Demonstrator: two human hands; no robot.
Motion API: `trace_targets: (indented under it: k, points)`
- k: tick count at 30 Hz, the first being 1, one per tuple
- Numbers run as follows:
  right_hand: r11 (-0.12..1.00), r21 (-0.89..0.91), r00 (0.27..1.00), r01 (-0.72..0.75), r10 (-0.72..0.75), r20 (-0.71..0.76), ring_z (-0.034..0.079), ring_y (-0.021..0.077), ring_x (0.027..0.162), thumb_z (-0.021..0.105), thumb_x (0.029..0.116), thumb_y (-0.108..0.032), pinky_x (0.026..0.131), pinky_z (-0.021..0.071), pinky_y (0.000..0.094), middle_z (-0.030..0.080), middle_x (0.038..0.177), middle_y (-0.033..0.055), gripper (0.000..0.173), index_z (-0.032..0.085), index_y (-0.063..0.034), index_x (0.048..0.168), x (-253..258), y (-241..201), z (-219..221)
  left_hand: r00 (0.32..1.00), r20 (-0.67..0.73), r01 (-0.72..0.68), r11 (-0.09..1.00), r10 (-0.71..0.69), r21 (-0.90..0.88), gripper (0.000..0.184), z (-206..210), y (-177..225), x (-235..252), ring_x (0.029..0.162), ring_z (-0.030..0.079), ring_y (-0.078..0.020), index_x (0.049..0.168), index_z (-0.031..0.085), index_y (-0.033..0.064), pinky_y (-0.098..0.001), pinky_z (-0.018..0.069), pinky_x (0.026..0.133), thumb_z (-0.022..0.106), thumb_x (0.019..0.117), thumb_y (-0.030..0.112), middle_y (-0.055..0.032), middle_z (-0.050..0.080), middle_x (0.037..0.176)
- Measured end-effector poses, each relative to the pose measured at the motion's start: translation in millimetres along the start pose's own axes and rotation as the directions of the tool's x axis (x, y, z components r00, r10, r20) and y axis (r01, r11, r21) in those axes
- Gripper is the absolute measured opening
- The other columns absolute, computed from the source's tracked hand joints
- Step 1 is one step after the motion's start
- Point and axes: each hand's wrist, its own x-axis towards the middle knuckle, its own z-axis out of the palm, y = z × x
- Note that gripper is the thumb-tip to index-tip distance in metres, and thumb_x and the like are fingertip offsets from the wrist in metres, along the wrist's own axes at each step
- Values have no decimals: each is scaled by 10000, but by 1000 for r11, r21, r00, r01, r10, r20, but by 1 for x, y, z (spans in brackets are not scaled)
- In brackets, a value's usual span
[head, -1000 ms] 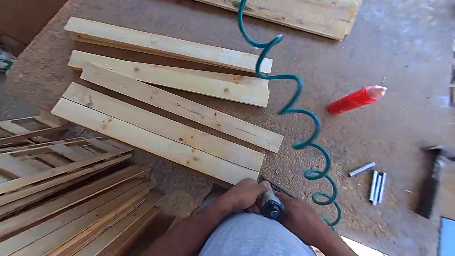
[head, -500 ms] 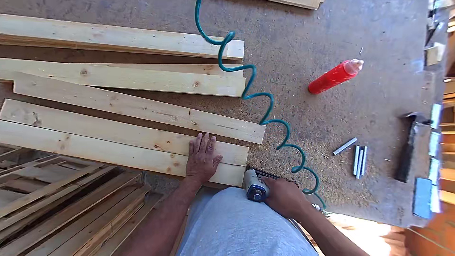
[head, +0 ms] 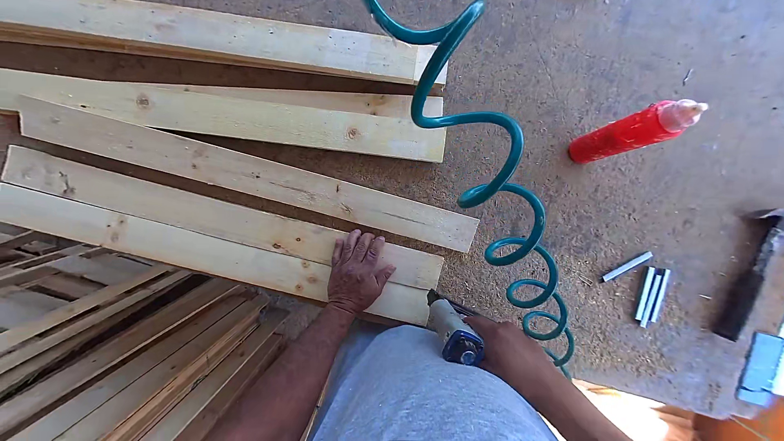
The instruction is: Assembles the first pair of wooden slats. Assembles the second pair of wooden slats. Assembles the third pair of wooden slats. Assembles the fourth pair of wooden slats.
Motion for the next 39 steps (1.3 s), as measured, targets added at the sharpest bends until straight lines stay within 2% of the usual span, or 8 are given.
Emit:
trace_targets:
  k: [6,12,17,20,23,30,35,39]
  points:
    - [1000,-20,998,3,-2,58,702,393,1060,614,941,-500,833,561,629,712,1133,173,509,604,-161,1321,27,-24,4,1000,-2,-6,999,6,-32,685,2,0,-1,1514,357,-271,1456,593,252,-561,190,1256,371,1000,711,-4,563,1507]
    - [995,-93,988,-35,49,144,694,409,1069,622,938,-470,833,547,627,706,1141,192,534,570,-143,1357,24,-34,-6,1000,2,3,999,-3,-51,674,-1,1,-1,1489,397,-276,1429,620,241,-569,223,1242,400,993,706,-12,592,1474]
    - [992,-81,985,-99,109,136,697,403,1056,619,937,-469,811,557,608,698,1115,192,496,569,-104,1269,19,-35,-4,1000,-14,0,999,-1,-47,672,-1,1,0,1478,409,-259,1416,629,240,-551,217,1246,407,987,708,-12,600,1458]
    - [992,-59,984,-116,123,132,710,398,1027,642,920,-480,802,566,601,714,1098,180,578,531,-157,1387,17,-31,-3,1000,-9,-1,999,0,-40,671,-2,1,0,1478,412,-265,1416,629,241,-557,226,1241,403,989,706,-16,603,1455]
    - [990,-67,983,-122,130,133,709,399,1010,636,919,-474,783,562,599,705,1068,184,511,559,-125,1284,16,-25,-3,1000,-1,2,1000,-2,-31,673,-2,2,1,1482,406,-268,1420,626,239,-554,223,1242,390,993,704,-15,599,1460]
    - [992,-36,984,-117,121,130,705,398,1032,634,929,-485,820,554,598,711,1092,188,549,558,-116,1328,12,-19,-3,1000,-7,11,1000,-11,-28,673,0,2,-1,1486,401,-266,1421,625,238,-552,223,1244,386,996,702,-22,593,1469]
    - [990,-34,983,-136,140,123,711,390,1018,649,909,-495,796,568,589,712,1074,175,556,553,-143,1329,13,-13,-1,1000,-12,11,1000,-11,-21,668,-1,2,0,1486,401,-257,1421,625,241,-547,218,1247,385,996,699,-12,592,1469]
    - [991,-39,985,-129,132,111,715,390,1011,649,896,-521,798,569,593,722,1082,167,618,531,-190,1404,14,-8,2,1000,-11,14,999,-14,-30,665,-1,2,0,1484,401,-262,1417,627,243,-553,223,1243,397,992,700,-12,594,1465]
